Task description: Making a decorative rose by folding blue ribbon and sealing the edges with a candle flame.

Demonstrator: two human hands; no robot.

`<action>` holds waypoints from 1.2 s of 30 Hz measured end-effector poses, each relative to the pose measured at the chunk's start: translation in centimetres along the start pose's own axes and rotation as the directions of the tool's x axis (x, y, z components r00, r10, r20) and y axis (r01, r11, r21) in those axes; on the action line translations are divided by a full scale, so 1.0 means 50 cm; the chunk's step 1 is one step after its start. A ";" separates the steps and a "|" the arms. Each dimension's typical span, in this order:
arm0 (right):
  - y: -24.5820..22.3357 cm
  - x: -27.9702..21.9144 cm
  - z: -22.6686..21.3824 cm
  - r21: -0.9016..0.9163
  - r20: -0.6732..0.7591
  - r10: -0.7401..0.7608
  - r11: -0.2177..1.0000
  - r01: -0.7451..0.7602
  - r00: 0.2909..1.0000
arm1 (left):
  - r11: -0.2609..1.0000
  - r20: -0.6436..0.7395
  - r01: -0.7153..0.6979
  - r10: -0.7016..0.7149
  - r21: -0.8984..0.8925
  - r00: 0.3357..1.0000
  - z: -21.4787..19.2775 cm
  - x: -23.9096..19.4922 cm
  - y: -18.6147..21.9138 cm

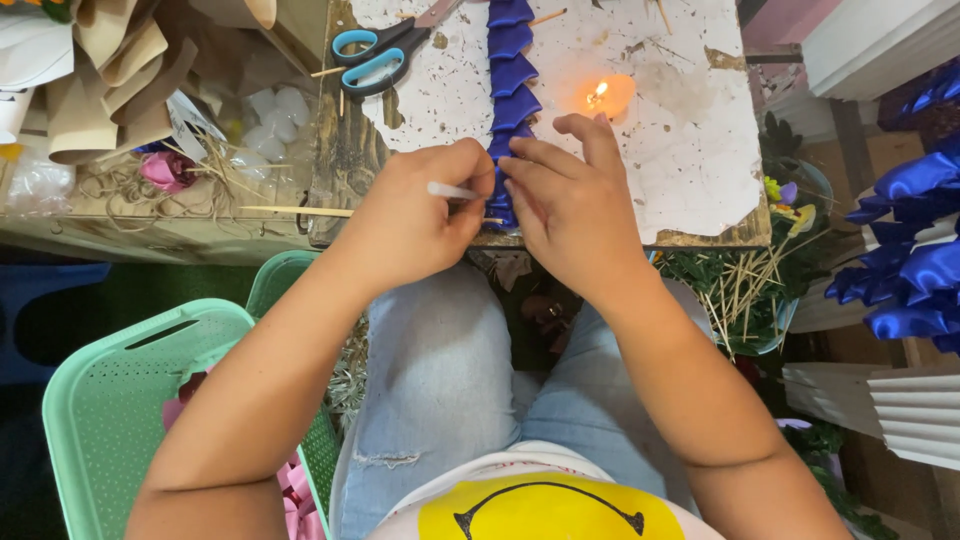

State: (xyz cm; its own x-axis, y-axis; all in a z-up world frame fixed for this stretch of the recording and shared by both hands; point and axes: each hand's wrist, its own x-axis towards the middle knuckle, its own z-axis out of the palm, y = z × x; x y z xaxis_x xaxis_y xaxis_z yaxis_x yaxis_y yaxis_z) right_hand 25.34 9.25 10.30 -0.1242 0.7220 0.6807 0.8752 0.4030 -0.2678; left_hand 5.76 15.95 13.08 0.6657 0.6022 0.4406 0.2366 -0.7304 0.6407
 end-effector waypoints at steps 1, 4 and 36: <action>0.003 0.004 0.007 -0.049 0.046 -0.004 0.999 0.006 0.999 | 1.000 0.039 -0.018 0.018 0.003 0.999 -0.004 0.000 0.001; 0.018 -0.009 0.024 -0.067 0.109 0.030 0.998 -0.022 0.994 | 0.999 0.111 -0.034 0.032 0.016 0.993 -0.024 0.002 0.013; 0.016 -0.017 0.013 0.087 0.110 0.098 0.990 -0.108 0.989 | 0.979 -0.133 0.194 -0.185 0.065 0.974 -0.002 0.108 -0.030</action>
State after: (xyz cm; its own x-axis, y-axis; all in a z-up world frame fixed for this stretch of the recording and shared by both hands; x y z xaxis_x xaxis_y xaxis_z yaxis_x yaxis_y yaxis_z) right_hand 25.83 9.31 9.07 -0.0885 0.8156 0.5718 0.8392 0.3702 -0.3983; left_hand 8.93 20.32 14.54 0.5106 0.7641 0.3942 0.4073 -0.6188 0.6717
